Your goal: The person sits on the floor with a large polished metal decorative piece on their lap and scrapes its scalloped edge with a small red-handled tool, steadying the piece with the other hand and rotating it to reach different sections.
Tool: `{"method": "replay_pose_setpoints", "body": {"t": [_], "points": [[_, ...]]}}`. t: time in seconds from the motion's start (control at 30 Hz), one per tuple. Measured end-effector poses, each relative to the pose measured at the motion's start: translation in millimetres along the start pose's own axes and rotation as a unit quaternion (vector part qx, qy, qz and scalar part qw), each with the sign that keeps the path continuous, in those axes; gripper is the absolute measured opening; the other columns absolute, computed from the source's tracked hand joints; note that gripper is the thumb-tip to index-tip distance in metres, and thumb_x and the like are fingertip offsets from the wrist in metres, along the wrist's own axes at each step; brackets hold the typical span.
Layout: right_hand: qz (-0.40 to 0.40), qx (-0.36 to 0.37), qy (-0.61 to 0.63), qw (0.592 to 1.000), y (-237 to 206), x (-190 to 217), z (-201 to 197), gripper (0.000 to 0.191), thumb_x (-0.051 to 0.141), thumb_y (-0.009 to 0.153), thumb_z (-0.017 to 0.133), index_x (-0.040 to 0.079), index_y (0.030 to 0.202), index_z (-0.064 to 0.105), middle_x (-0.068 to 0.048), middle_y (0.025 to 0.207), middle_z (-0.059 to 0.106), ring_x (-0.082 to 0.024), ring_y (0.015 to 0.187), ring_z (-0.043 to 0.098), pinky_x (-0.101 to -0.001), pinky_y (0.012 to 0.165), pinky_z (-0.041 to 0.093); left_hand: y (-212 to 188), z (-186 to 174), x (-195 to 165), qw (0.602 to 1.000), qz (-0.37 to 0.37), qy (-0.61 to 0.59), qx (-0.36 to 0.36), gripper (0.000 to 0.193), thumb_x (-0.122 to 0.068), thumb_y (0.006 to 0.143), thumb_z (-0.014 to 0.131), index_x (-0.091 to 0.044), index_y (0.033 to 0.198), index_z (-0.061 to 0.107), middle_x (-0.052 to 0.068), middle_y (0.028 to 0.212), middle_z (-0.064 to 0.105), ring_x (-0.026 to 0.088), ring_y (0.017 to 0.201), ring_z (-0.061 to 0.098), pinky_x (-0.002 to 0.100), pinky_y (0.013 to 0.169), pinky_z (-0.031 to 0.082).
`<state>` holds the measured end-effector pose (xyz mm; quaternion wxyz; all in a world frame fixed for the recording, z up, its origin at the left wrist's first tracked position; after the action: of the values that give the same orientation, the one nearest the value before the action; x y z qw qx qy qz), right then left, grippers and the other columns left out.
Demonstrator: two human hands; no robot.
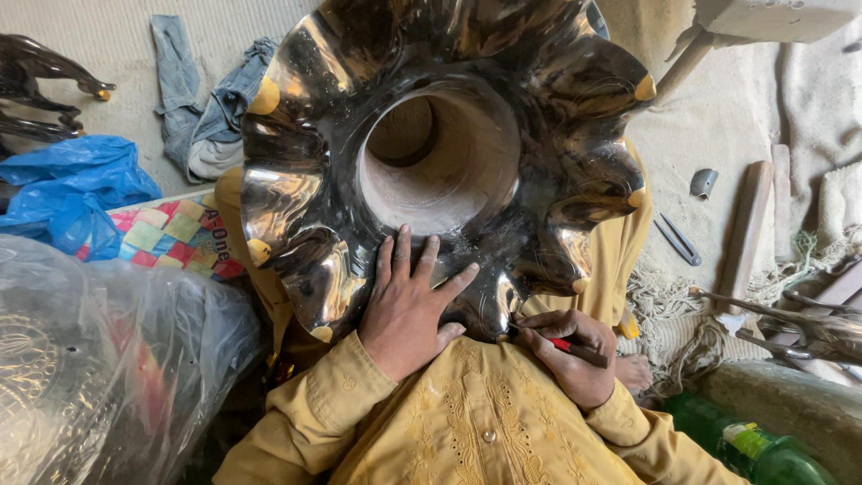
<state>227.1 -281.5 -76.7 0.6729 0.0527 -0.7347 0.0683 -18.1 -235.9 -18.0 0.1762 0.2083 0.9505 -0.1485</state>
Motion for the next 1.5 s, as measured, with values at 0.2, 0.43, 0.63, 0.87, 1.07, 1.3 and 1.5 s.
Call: {"method": "replay_pose_setpoints", "body": {"t": [0.2, 0.43, 0.63, 0.87, 1.07, 1.3, 1.5], "points": [[-0.007, -0.013, -0.007, 1.000, -3, 1, 1, 0.014, -0.004, 0.086, 0.076, -0.002, 0.083, 0.063, -0.019, 0.098, 0.080, -0.020, 0.090, 0.078, -0.0286, 0.077, 0.061, 1, 2, 0, 1.000, -0.003, 0.007, 0.008, 0.082, -0.050, 0.077, 0.079, -0.028, 0.149, 0.047, 0.032, 0.156, 0.027, 0.059, 0.146, 0.006, 0.070, 0.117, 0.001], [-0.022, -0.009, -0.006, 1.000, -2, 8, 1, 0.014, -0.003, 0.087, 0.076, -0.002, 0.081, 0.063, -0.020, 0.098, 0.080, -0.022, 0.095, 0.079, -0.0300, 0.079, 0.062, 1, -1, -2, 1.000, -0.009, 0.004, 0.003, 0.082, -0.050, 0.076, 0.080, -0.029, 0.149, 0.048, 0.031, 0.156, 0.028, 0.059, 0.147, 0.007, 0.070, 0.117, 0.003], [-0.080, 0.016, -0.071, 0.994, 0, 23, 5, 0.016, -0.003, 0.085, 0.077, -0.001, 0.077, 0.064, -0.018, 0.095, 0.081, -0.023, 0.091, 0.082, -0.0290, 0.075, 0.064, 0, -2, -3, 1.000, -0.009, -0.003, -0.003, 0.081, -0.048, 0.076, 0.080, -0.029, 0.149, 0.048, 0.030, 0.156, 0.029, 0.058, 0.147, 0.008, 0.069, 0.118, 0.004], [-0.131, 0.030, -0.094, 0.987, 4, 36, 11, 0.019, -0.003, 0.084, 0.077, 0.000, 0.075, 0.060, -0.016, 0.094, 0.081, -0.023, 0.094, 0.083, -0.0269, 0.073, 0.065, 0, 2, -2, 1.000, -0.010, 0.002, 0.008, 0.082, -0.048, 0.076, 0.080, -0.030, 0.149, 0.047, 0.031, 0.157, 0.027, 0.058, 0.147, 0.006, 0.070, 0.118, 0.002], [-0.146, 0.057, -0.092, 0.983, 4, 42, 11, 0.013, -0.003, 0.086, 0.076, 0.001, 0.080, 0.065, -0.016, 0.097, 0.080, -0.024, 0.094, 0.083, -0.0284, 0.076, 0.065, 0, 3, -2, 1.000, -0.007, 0.003, 0.005, 0.081, -0.047, 0.078, 0.080, -0.029, 0.150, 0.046, 0.031, 0.156, 0.028, 0.059, 0.147, 0.006, 0.070, 0.118, 0.003], [-0.134, 0.070, -0.096, 0.984, 4, 38, 11, 0.010, -0.003, 0.082, 0.078, 0.000, 0.081, 0.068, -0.018, 0.099, 0.081, -0.022, 0.083, 0.083, -0.0275, 0.071, 0.064, 0, 4, -3, 1.000, -0.010, 0.003, 0.003, 0.081, -0.047, 0.077, 0.080, -0.030, 0.149, 0.047, 0.031, 0.156, 0.028, 0.058, 0.147, 0.007, 0.069, 0.118, 0.004], [-0.178, 0.043, -0.063, 0.981, 1, 33, 5, 0.011, -0.005, 0.085, 0.075, 0.000, 0.087, 0.065, -0.020, 0.105, 0.078, -0.027, 0.101, 0.080, -0.0342, 0.087, 0.064, -1, 0, -4, 1.000, -0.002, -0.004, -0.012, 0.081, -0.046, 0.077, 0.080, -0.028, 0.149, 0.048, 0.031, 0.155, 0.030, 0.059, 0.146, 0.008, 0.070, 0.117, 0.004]]}}
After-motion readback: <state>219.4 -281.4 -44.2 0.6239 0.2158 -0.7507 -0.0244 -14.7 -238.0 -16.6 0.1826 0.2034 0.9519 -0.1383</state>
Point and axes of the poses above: each hand's wrist, its own y-axis towards the middle knuckle, its own z-axis out of the palm, x = y × z, the point moved 4 cm from there along y, towards the middle knuckle
